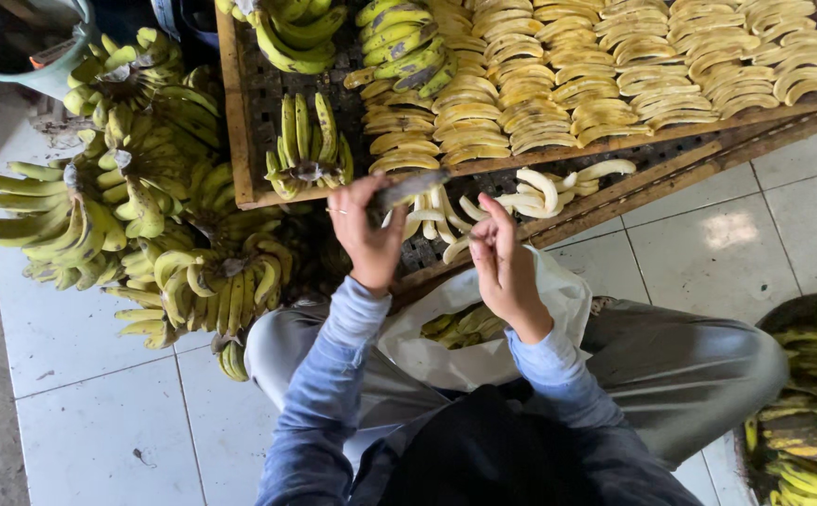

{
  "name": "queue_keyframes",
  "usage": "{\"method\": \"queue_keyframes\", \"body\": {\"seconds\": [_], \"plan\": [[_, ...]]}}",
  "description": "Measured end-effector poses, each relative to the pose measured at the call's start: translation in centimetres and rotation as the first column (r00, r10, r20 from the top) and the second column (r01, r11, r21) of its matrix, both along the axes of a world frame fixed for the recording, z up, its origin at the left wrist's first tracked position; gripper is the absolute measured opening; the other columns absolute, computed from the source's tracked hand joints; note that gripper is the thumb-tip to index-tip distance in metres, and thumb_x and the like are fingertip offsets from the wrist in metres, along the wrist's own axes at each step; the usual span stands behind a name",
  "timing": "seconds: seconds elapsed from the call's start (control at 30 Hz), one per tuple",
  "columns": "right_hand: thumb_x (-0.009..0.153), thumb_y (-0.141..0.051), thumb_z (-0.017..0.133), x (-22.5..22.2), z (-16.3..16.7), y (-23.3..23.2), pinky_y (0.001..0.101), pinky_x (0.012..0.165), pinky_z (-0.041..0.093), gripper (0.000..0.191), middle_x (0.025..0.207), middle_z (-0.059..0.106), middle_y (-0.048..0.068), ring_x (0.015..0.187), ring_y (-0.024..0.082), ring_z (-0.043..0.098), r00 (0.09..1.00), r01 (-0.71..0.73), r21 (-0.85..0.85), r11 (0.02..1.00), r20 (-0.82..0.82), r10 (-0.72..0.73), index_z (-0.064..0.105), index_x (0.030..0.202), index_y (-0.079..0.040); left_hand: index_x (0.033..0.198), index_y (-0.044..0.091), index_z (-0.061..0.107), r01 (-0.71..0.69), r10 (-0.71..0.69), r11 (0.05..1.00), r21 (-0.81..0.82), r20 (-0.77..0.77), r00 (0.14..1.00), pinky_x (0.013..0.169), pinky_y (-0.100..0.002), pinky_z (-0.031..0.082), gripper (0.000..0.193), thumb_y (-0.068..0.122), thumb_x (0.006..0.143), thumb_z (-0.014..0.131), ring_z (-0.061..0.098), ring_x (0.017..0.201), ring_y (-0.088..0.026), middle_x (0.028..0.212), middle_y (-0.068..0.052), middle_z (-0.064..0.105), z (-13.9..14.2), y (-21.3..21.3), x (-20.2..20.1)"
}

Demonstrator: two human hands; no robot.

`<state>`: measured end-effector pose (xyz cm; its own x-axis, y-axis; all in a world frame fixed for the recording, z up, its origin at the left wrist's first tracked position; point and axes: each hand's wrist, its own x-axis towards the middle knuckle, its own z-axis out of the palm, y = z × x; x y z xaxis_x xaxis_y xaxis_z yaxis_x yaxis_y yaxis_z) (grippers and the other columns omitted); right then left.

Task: The person sits on the floor peeling bananas with a small knife, cutting the peel and pulling it off by hand. They place each peeled banana on a slatted wooden tray and drop the peels into a plastic bag at their lap, repeating for many bananas.

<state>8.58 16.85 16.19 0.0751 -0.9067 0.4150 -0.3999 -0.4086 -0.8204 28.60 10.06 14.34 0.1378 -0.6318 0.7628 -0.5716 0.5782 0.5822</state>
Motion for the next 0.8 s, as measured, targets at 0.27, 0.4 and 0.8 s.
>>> {"method": "queue_keyframes", "body": {"seconds": [0.27,0.4,0.8], "plan": [[0.112,-0.027,0.049,-1.7,-0.7,-1.3,0.0337,0.075,0.051,0.043,0.099,0.064,0.011,0.081,0.02,0.063,0.988,0.108,-0.168,0.98,-0.088,-0.124,0.047,0.146,-0.001,0.12,0.003,0.072,0.321,-0.307,0.929,0.184,-0.104,0.946,0.093,-0.037,0.051,0.048,0.006,0.076,0.09,0.065,0.102,-0.027,0.115,-0.01,0.074,2.4,2.3,-2.9],[0.114,-0.032,0.048,-2.3,-1.1,-1.3,0.0394,0.08,0.053,0.04,0.109,0.067,0.014,0.087,0.028,0.067,0.96,0.142,-0.299,0.943,-0.19,-0.205,0.051,0.139,0.0,0.121,0.003,0.073,0.514,-0.479,0.808,0.288,-0.189,0.858,0.093,-0.035,0.055,0.045,0.013,0.08,0.089,0.071,0.101,-0.025,0.117,-0.012,0.076,2.4,2.1,-2.7],[0.111,-0.023,0.053,-1.4,0.3,-2.1,0.0448,0.06,0.05,0.024,0.086,0.07,0.017,0.073,0.037,0.069,0.854,0.288,-0.074,0.955,-0.431,-0.291,0.051,0.122,-0.001,0.119,0.0,0.071,0.406,-0.47,0.821,0.401,0.072,0.88,0.085,-0.041,0.058,0.045,0.022,0.082,0.085,0.07,0.095,-0.035,0.11,-0.018,0.072,1.3,1.8,-3.0]]}}
